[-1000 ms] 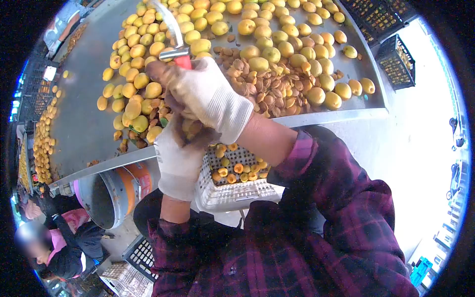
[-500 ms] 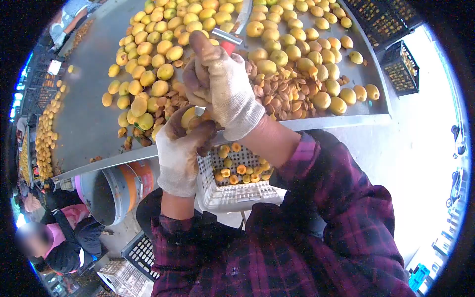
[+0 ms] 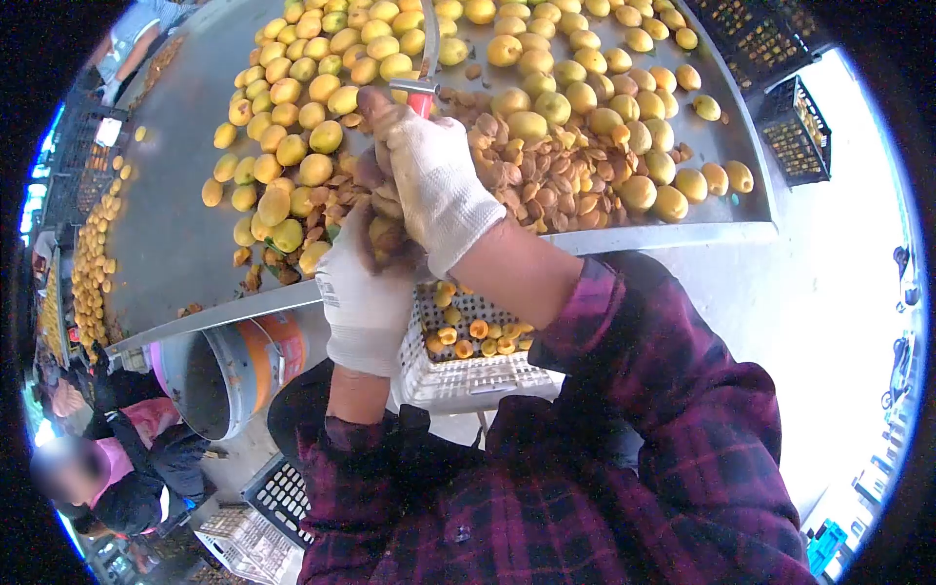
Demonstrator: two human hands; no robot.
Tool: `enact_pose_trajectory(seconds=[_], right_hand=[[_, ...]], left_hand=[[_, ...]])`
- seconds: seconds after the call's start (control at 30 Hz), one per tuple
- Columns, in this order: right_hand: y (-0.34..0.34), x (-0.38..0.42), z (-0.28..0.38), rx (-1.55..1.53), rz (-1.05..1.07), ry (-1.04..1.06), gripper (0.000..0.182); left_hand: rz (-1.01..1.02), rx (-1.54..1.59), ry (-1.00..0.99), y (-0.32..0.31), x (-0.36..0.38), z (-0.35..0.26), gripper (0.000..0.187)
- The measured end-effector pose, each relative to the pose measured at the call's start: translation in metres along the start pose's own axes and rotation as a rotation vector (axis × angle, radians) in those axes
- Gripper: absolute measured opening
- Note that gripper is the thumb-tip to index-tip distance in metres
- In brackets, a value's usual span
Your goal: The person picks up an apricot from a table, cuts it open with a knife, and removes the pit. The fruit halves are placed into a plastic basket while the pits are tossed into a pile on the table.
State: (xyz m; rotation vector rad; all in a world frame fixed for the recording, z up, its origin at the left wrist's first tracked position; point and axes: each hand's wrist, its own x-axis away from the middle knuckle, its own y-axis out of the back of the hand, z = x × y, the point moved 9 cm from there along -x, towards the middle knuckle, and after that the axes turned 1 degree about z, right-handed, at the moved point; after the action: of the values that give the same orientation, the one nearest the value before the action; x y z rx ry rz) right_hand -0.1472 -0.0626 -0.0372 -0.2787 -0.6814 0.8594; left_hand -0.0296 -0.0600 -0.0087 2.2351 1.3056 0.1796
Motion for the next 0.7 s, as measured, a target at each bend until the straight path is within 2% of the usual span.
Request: enact_pose_trajectory(seconds=[0.03,0.07,0.1,0.17,0.23,0.3,0.37,0.4,0.43,0.47,0.5,0.53,0.6,0.63,0.67,0.7], right_hand=[[-0.001,0.001,0.002,-0.003,-0.007,-0.004,0.048],[0.002,0.003,-0.002,-0.05,-0.06,-0.092,0.047],[0.005,0.004,-0.008,-0.097,-0.108,-0.178,0.045],[0.01,0.004,-0.006,-0.13,-0.142,-0.155,0.039],[0.021,-0.001,-0.005,-0.168,-0.173,-0.132,0.034],[0.005,-0.012,-0.006,-0.273,0.285,-0.199,0.031],[0.013,-0.009,0.013,-0.237,0.279,-0.147,0.034],[0.012,-0.008,0.025,-0.205,0.268,-0.095,0.039],[0.018,-0.005,0.032,-0.155,0.128,-0.031,0.041],[0.016,-0.002,0.033,-0.149,0.139,-0.026,0.041],[0.019,-0.002,0.037,-0.138,0.119,0.018,0.042],[0.023,-0.003,0.041,-0.128,0.099,0.061,0.043],[0.022,-0.002,0.039,-0.046,0.156,-0.006,0.042],[0.023,0.001,0.039,-0.031,0.116,-0.031,0.041],[0.025,0.003,0.038,-0.016,0.074,-0.055,0.039],[0.03,0.002,0.036,-0.055,0.025,-0.068,0.037]], left_hand=[[0.01,-0.25,-0.02,-0.004,0.0,0.001,0.044],[0.017,-0.499,-0.04,-0.008,0.0,0.002,0.047],[0.018,-0.5,-0.037,-0.009,0.0,0.001,0.047],[0.062,-0.224,0.07,-0.011,-0.004,0.01,0.043],[0.043,-0.153,0.061,-0.007,-0.004,0.008,0.038],[0.024,-0.072,0.055,-0.003,-0.006,0.005,0.033],[0.138,0.461,0.565,-0.018,0.003,0.038,0.027],[0.128,0.467,0.562,-0.017,0.003,0.048,0.027],[0.082,0.44,0.489,-0.015,0.001,0.064,0.028],[0.035,0.411,0.412,-0.013,-0.001,0.076,0.028],[-0.032,0.661,0.41,-0.017,-0.001,0.072,0.033],[-0.045,0.664,0.399,-0.015,0.001,0.068,0.033],[-0.038,0.853,0.275,-0.006,0.003,0.041,0.04],[-0.033,0.943,0.213,0.001,0.002,0.027,0.043],[-0.044,0.943,0.21,0.006,-0.003,0.022,0.043],[0.0,1.012,0.472,-0.005,-0.002,0.034,0.045]])
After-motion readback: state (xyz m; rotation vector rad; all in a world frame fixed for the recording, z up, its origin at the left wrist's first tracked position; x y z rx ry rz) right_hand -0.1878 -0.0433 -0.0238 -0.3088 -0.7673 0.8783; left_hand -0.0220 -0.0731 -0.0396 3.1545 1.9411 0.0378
